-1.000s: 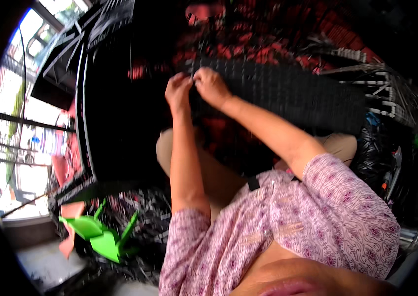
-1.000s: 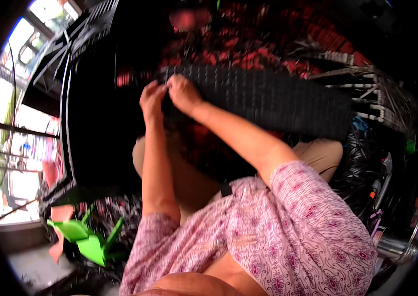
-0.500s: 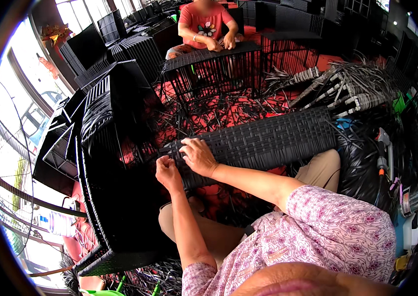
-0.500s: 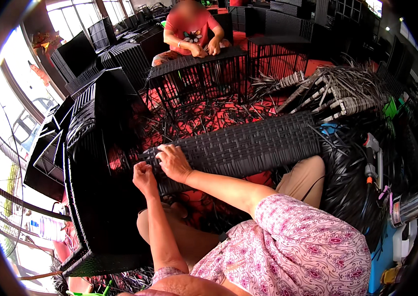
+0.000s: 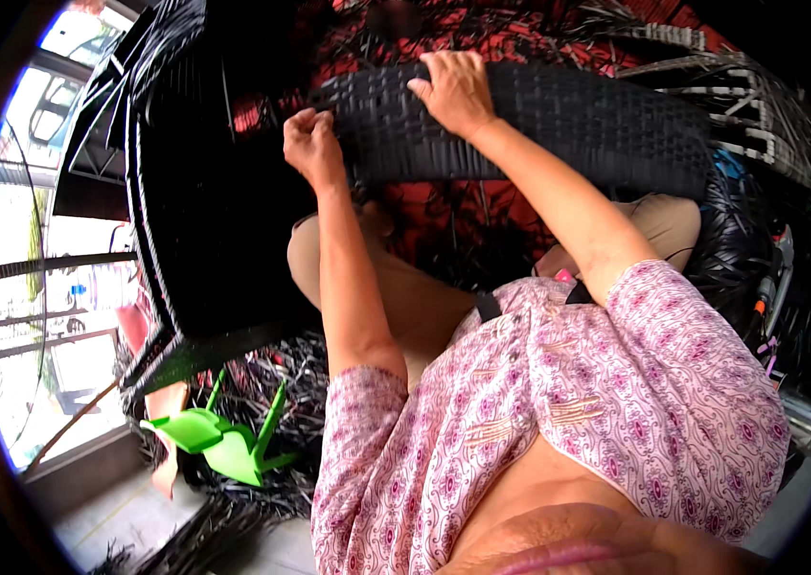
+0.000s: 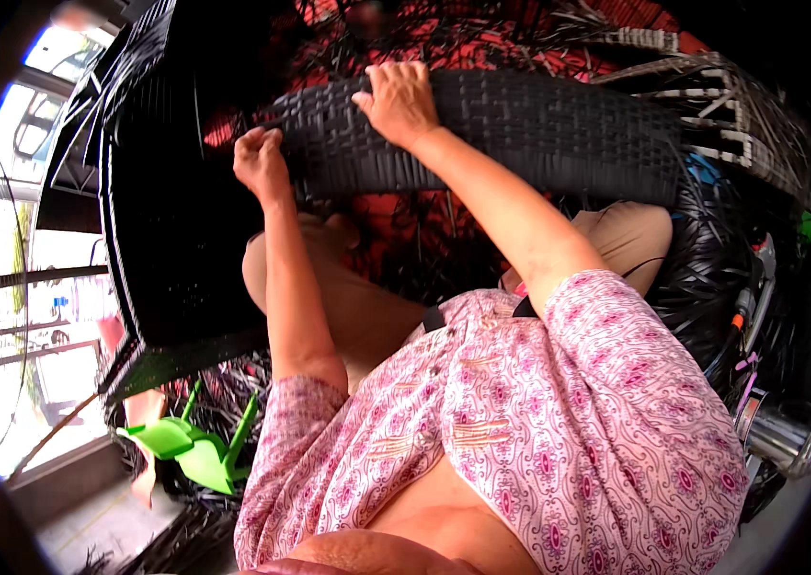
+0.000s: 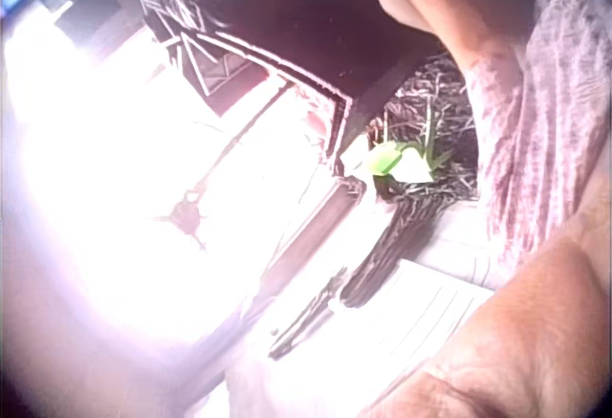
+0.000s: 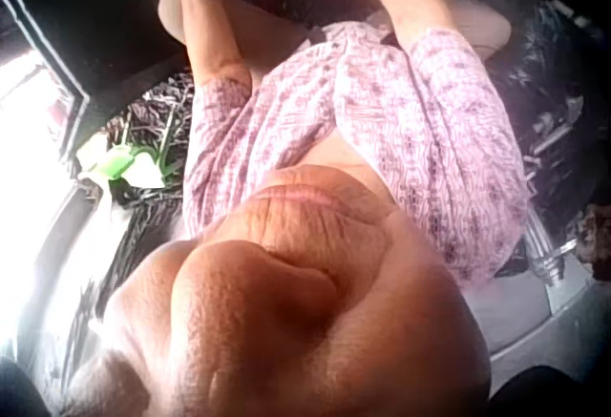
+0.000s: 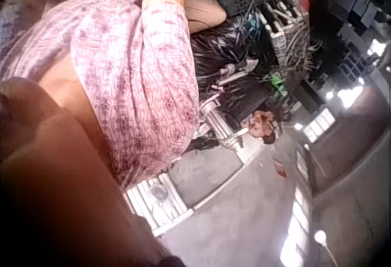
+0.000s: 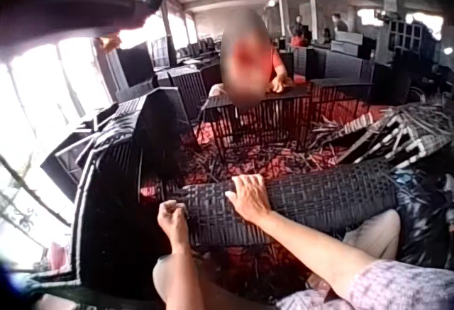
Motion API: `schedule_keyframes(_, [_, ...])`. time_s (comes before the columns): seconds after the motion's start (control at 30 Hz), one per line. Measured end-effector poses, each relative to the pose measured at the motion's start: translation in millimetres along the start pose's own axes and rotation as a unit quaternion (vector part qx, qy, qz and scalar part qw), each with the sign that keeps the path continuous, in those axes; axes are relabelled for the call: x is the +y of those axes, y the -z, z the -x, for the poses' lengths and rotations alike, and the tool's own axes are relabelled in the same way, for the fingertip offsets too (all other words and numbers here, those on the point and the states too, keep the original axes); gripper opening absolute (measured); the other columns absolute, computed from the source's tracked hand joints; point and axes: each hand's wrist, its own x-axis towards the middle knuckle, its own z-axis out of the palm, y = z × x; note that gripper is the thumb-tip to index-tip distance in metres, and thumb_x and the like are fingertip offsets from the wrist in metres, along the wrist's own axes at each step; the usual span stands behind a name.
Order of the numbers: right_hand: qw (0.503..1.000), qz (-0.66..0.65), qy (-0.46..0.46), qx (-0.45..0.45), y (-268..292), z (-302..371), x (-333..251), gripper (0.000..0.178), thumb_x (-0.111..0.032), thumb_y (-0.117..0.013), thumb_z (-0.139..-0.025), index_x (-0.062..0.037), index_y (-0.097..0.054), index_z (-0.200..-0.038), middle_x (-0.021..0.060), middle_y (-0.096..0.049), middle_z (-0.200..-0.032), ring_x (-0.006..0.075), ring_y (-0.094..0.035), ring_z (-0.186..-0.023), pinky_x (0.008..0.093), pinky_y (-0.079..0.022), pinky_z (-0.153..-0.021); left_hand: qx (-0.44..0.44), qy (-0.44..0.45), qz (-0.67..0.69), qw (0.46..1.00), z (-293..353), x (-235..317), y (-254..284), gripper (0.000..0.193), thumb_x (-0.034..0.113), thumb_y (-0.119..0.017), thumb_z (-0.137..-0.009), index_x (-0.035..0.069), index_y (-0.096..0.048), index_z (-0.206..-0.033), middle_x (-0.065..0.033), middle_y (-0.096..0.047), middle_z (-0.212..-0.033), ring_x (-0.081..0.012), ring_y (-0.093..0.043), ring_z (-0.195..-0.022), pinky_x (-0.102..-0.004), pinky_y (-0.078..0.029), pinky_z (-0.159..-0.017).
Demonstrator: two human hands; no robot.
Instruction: The person weaves a black plastic basket by hand, interlacing black plastic strips into a pre-existing frame. They repeatedly adjust the basket's position and pull the strips tight to maintain the weave pattern.
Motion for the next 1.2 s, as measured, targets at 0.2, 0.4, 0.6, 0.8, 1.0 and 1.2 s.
schedule_keyframes(0.2, [0.999, -0.019, 0.011, 0.038, -2, 1, 9, 0.037, -0.036, -0.067, -0.086, -0.0079, -0.062, -0.11, 0.0062, -0.062, -0.104, 0.0262, -0.056, -0.103, 0.0426, -0.037, -0.098, 0.01, 0.182, 0.164, 0.969, -12, -30, -6, 0.028, -0.005, -0.077, -0.074, 0.001, -0.063, -0.098, -0.0056, -0.068, -0.084, -0.0133, -0.064, -0.071, -0.0238, -0.049, -0.063])
schedule_keyframes(0.4, [0.991, -0.094, 0.087, 0.028, 26, 22, -4, 0.025, -0.021, -0.067, -0.08, -0.0125, -0.064, -0.104, 0.0024, -0.058, -0.103, 0.0226, -0.055, -0.099, 0.0401, -0.043, -0.082, 0.019, 0.281, 0.159, 0.946, -11, -19, -5, 0.029, -0.004, -0.076, -0.075, 0.004, -0.063, -0.1, -0.0045, -0.069, -0.085, -0.0132, -0.063, -0.073, -0.0253, -0.045, -0.064])
schedule_keyframes(0.6, [0.992, -0.072, 0.103, -0.033, 26, 37, -19, 0.022, -0.02, -0.07, -0.081, -0.0123, -0.065, -0.101, 0.0026, -0.056, -0.096, 0.0226, -0.053, -0.092, 0.0389, -0.042, -0.082, -0.008, 0.262, 0.109, 0.959, -13, -28, -2, 0.022, 0.001, -0.078, -0.079, 0.004, -0.064, -0.096, -0.0014, -0.066, -0.08, -0.011, -0.061, -0.067, -0.0239, -0.044, -0.058])
schedule_keyframes(0.8, [0.994, -0.053, 0.078, -0.052, 25, 39, -25, 0.023, -0.022, -0.072, -0.081, -0.0128, -0.063, -0.1, 0.0032, -0.054, -0.094, 0.023, -0.052, -0.091, 0.0392, -0.041, -0.083, -0.043, 0.243, 0.111, 0.963, -12, -37, -2, 0.012, 0.01, -0.078, -0.083, 0.006, -0.07, -0.091, 0.0038, -0.065, -0.077, -0.0056, -0.054, -0.062, -0.0213, -0.039, -0.054])
schedule_keyframes(1.0, [0.993, -0.064, 0.078, -0.053, 24, 37, -24, 0.022, -0.024, -0.072, -0.081, -0.0129, -0.061, -0.096, 0.0042, -0.054, -0.093, 0.0235, -0.052, -0.091, 0.039, -0.041, -0.081, -0.066, 0.244, 0.091, 0.963, -14, -38, -2, 0.012, 0.014, -0.075, -0.086, 0.005, -0.071, -0.093, 0.0038, -0.066, -0.08, -0.0063, -0.056, -0.067, -0.0223, -0.038, -0.058])
schedule_keyframes(1.2, [0.994, -0.067, 0.078, -0.048, 24, 39, -24, 0.024, -0.027, -0.071, -0.081, -0.013, -0.061, -0.098, 0.0041, -0.054, -0.095, 0.0232, -0.052, -0.091, 0.0387, -0.04, -0.081, -0.058, 0.26, 0.093, 0.959, -13, -34, -3, 0.016, 0.014, -0.075, -0.087, 0.002, -0.07, -0.097, 0.0033, -0.066, -0.08, -0.0053, -0.054, -0.063, -0.0202, -0.038, -0.056])
